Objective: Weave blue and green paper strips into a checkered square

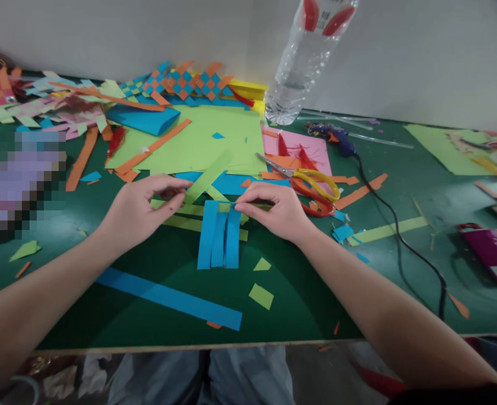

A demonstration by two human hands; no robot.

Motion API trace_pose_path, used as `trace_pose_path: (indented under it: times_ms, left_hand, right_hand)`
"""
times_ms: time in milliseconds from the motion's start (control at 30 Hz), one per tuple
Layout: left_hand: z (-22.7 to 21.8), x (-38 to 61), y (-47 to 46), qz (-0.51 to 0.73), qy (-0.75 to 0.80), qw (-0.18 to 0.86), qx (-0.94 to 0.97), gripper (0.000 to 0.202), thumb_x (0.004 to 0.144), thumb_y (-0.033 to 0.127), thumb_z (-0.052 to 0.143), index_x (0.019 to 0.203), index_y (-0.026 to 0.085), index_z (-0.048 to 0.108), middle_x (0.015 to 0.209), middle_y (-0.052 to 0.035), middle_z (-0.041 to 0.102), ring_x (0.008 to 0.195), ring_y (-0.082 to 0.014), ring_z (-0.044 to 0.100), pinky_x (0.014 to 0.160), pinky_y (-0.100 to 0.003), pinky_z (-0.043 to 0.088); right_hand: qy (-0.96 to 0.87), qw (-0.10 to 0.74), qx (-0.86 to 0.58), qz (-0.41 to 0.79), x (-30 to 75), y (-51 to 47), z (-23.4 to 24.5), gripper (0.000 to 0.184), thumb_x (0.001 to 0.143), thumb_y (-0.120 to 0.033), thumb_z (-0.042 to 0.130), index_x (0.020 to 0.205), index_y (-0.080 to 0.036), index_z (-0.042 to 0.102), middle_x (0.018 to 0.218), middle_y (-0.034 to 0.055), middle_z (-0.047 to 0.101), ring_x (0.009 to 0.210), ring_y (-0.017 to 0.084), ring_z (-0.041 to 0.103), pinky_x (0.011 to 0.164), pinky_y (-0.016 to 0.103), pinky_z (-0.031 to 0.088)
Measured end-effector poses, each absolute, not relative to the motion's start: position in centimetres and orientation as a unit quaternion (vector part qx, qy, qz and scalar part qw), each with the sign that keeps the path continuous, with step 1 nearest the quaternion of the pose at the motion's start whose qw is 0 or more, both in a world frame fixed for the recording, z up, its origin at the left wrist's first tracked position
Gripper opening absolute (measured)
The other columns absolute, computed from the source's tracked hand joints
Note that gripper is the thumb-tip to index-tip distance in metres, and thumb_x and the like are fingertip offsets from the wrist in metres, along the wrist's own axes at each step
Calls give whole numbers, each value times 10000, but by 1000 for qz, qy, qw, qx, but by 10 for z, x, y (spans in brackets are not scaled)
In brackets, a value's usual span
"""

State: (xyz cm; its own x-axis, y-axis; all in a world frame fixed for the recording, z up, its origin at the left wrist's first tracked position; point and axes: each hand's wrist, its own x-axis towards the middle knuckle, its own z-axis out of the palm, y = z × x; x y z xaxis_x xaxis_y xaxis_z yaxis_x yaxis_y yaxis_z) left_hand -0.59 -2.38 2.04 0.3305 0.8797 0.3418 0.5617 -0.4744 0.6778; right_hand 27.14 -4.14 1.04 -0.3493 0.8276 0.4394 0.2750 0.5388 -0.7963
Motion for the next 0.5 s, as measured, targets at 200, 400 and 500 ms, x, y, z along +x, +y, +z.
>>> trace_pose_path:
  times_ms: [200,400,500]
  left_hand:
    - [24,-5,-25,356,470,288,755,133,838,363,666,841,255,744,763,-17,779,681,-202,716,643,-318,565]
    - [29,-1,-26,402,414,325,750,86,797,230,628,741,227,693,783,-20,733,650,-150,630,561,-265,455]
    - [30,-1,-27,406,419,356,730,66,805,205,643,751,218,680,865,-34,738,814,-170,680,690,-279,511]
  right_hand:
    - [-751,441,-375,317,272,-42,12,154,903,-346,776,812,-224,802,802,18,773,731,141,669,684,287,545]
    - [-746,454,-379,305,272,-43,11,139,905,-334,776,820,-228,807,808,13,777,723,137,674,692,286,551]
    - [-750,462,-370,297,272,-43,11,142,907,-328,777,816,-221,804,804,14,778,720,136,679,686,281,552]
